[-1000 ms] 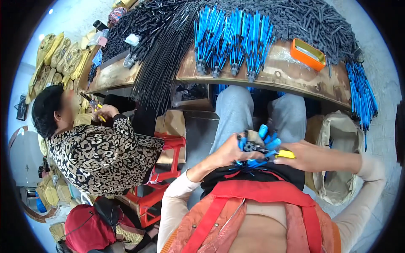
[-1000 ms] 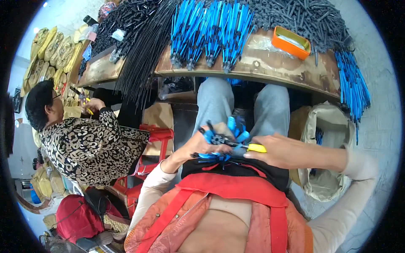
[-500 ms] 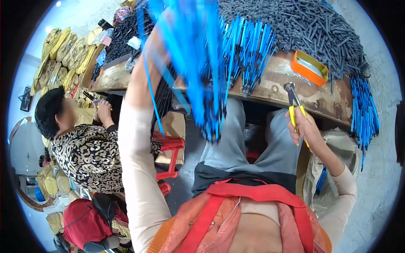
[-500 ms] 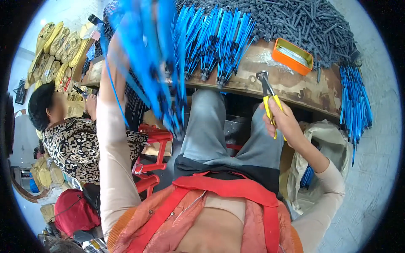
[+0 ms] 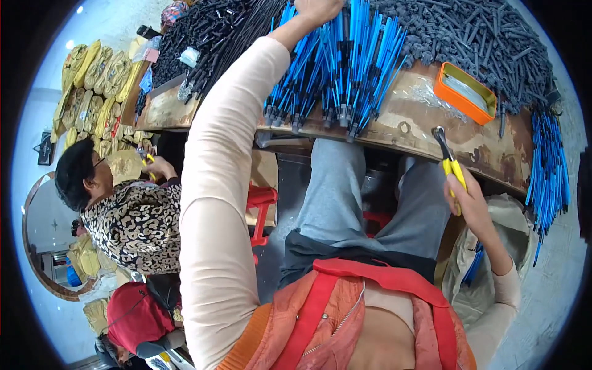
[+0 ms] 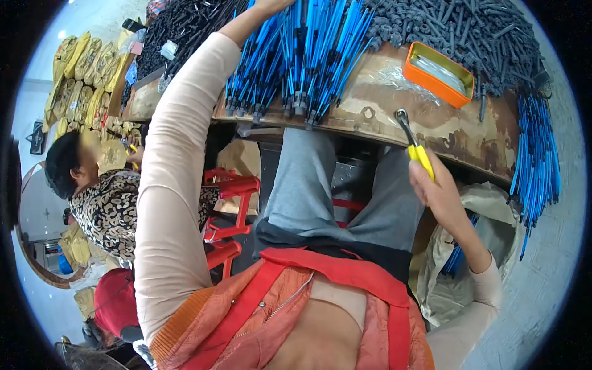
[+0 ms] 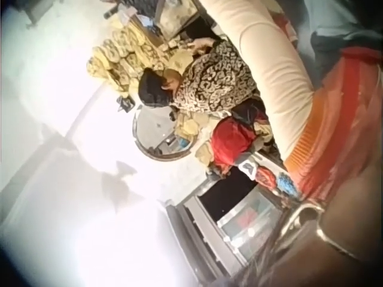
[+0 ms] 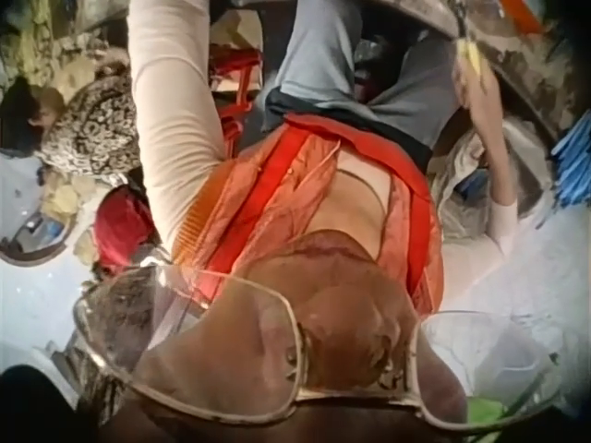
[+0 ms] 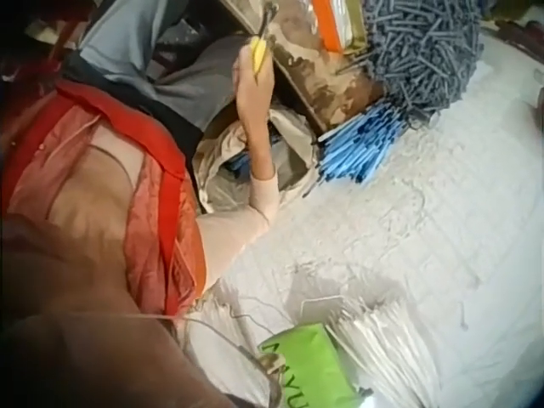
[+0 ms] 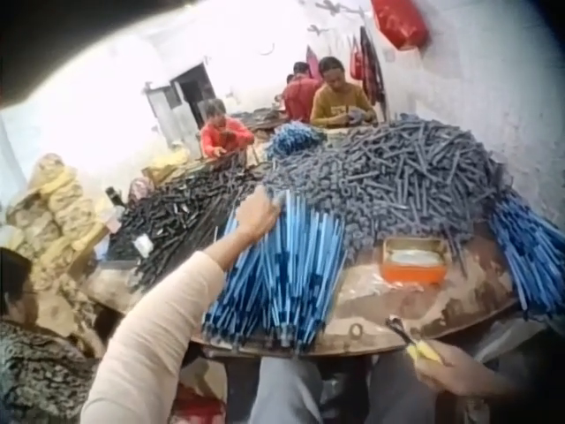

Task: Bundling and securing small blue and black plastic components with ties and rubber bands.

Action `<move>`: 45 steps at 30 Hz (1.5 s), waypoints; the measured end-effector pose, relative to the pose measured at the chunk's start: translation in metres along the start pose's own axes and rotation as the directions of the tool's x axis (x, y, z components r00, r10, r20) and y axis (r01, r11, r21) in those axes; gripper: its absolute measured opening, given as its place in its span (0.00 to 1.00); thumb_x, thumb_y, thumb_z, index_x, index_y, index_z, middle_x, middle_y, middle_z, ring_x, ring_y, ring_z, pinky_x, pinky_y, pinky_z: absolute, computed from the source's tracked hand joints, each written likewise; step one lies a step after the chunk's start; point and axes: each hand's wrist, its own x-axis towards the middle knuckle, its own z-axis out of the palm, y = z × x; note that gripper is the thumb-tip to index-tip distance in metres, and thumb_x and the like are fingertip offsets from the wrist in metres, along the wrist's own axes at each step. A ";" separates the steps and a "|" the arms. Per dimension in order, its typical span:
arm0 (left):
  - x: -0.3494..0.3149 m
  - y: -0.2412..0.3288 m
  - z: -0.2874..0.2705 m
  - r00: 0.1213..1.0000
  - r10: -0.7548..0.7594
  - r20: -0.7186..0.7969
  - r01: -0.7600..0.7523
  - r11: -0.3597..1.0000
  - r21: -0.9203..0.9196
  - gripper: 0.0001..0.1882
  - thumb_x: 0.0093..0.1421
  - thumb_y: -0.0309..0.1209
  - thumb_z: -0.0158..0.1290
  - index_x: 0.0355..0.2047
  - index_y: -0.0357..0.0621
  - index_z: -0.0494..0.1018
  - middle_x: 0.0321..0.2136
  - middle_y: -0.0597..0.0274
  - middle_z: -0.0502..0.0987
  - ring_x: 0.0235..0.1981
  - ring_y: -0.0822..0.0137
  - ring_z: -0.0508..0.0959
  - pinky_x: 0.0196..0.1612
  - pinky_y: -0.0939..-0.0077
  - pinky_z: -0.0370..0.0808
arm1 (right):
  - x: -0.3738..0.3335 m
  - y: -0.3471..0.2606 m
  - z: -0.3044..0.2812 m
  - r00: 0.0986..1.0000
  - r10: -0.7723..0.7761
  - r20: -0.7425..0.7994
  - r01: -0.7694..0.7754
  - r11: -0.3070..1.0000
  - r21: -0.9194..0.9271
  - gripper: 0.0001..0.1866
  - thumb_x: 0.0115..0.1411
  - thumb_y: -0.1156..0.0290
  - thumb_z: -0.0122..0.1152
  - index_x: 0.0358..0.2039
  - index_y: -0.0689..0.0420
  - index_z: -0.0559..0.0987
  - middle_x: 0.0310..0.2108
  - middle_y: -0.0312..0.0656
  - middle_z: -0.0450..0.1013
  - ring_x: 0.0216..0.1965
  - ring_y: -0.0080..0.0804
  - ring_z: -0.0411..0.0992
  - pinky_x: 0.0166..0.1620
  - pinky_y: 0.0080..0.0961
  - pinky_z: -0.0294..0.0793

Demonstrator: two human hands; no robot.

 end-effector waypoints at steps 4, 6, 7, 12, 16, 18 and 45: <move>0.019 -0.046 -0.041 0.937 0.245 -0.250 -0.264 0.963 -0.047 0.20 0.61 0.42 0.49 0.44 0.36 0.73 0.36 0.36 0.78 0.43 0.39 0.77 0.46 0.51 0.73 | 0.023 0.004 0.007 0.752 -0.655 -0.066 0.409 0.543 -0.733 0.24 0.63 0.66 0.56 0.58 0.61 0.67 0.40 0.45 0.71 0.43 0.43 0.73 0.43 0.37 0.72; 0.024 -0.053 -0.067 0.884 0.420 -0.205 -0.440 0.896 -0.059 0.17 0.60 0.37 0.49 0.44 0.38 0.74 0.35 0.38 0.78 0.41 0.43 0.77 0.45 0.54 0.73 | 0.028 -0.006 0.010 0.833 -0.534 -0.144 0.136 0.449 -0.883 0.26 0.59 0.69 0.60 0.59 0.57 0.68 0.44 0.50 0.71 0.47 0.50 0.71 0.48 0.40 0.70; 0.018 -0.045 -0.075 0.861 0.456 -0.225 -0.477 0.878 -0.049 0.16 0.59 0.34 0.51 0.44 0.40 0.76 0.34 0.40 0.78 0.40 0.46 0.77 0.45 0.56 0.73 | 0.032 -0.004 0.006 0.836 -0.508 -0.207 0.094 0.505 -0.858 0.29 0.56 0.70 0.62 0.59 0.54 0.68 0.47 0.51 0.70 0.50 0.53 0.67 0.51 0.41 0.68; -0.097 0.072 -0.174 0.384 0.909 -0.160 -0.923 0.383 -0.038 0.11 0.59 0.27 0.50 0.42 0.40 0.75 0.36 0.42 0.76 0.39 0.49 0.77 0.42 0.62 0.74 | 0.012 -0.008 -0.023 0.604 -0.797 0.007 0.148 0.104 -0.983 0.25 0.55 0.70 0.63 0.54 0.58 0.73 0.51 0.52 0.68 0.52 0.53 0.67 0.55 0.41 0.68; -0.222 0.084 -0.218 0.212 0.977 0.022 -0.977 0.211 0.007 0.19 0.48 0.28 0.55 0.43 0.47 0.76 0.49 0.53 0.72 0.44 0.54 0.76 0.43 0.58 0.74 | 0.009 -0.006 0.013 0.581 -0.759 0.294 0.352 -0.091 -0.932 0.12 0.56 0.67 0.59 0.38 0.60 0.77 0.43 0.51 0.73 0.46 0.50 0.72 0.50 0.41 0.73; -0.278 0.089 -0.216 0.094 0.996 -0.011 -0.984 0.091 -0.155 0.21 0.48 0.30 0.55 0.45 0.47 0.77 0.45 0.51 0.74 0.40 0.58 0.77 0.41 0.64 0.74 | 0.005 0.009 0.019 0.563 -0.800 0.207 0.440 0.078 -0.895 0.07 0.55 0.66 0.59 0.33 0.53 0.78 0.39 0.48 0.72 0.42 0.46 0.73 0.43 0.39 0.75; -0.342 0.085 -0.144 0.069 0.997 0.026 -0.742 0.069 -0.667 0.17 0.50 0.24 0.55 0.42 0.47 0.77 0.24 0.61 0.72 0.27 0.60 0.74 0.34 0.67 0.71 | -0.339 -0.058 -0.200 -0.346 -0.363 -0.865 0.519 0.694 -0.499 0.11 0.65 0.67 0.56 0.42 0.62 0.75 0.29 0.41 0.75 0.23 0.23 0.71 0.23 0.17 0.66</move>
